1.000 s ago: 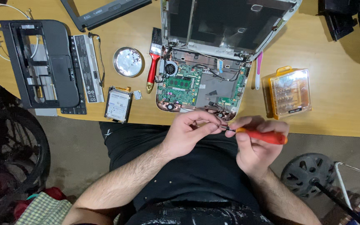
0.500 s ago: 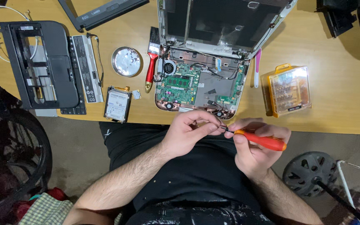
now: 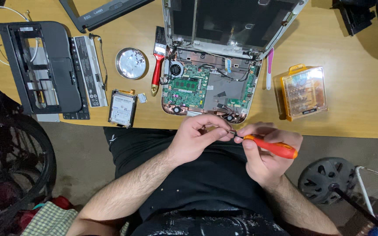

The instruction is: The person works on a disassembled laptop, using a screwdriver to remove and install screws on the motherboard and internal components. They handle small screws, a metal container, and various laptop parts on a cluttered workbench.

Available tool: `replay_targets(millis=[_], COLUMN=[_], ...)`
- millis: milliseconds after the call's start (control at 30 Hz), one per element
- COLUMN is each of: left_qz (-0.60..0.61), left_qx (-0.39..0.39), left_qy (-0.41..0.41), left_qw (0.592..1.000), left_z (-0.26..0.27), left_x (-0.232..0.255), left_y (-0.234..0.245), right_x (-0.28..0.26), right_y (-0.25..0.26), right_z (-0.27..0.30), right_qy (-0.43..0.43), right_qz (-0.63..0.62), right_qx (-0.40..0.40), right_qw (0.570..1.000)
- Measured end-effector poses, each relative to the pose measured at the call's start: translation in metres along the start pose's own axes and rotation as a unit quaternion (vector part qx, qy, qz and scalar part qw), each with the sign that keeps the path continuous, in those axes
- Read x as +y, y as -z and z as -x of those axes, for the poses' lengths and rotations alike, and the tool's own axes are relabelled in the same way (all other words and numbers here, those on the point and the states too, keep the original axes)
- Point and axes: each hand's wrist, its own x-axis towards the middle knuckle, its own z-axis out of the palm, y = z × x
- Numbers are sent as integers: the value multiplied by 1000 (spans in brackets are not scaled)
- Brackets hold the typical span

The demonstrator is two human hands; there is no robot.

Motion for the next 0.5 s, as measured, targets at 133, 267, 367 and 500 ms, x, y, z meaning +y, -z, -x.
replay_targets(millis=[133, 267, 367, 500], left_qz=[-8, -45, -70, -92], left_qx=[-1, -3, -1, 5], left_qy=[5, 5, 8, 12], left_qw=[1000, 999, 998, 996], left_z=[-1, -3, -4, -5], left_x=[4, 11, 15, 17], left_y=[0, -1, -1, -1], right_x=[-4, -6, -6, -4], right_y=[2, 5, 5, 6], right_z=[-1, -2, -4, -3], right_qy=[-7, -18, -22, -21], right_qz=[13, 17, 18, 22], right_qx=[-8, -31, -39, -43], right_qw=[1000, 999, 999, 999])
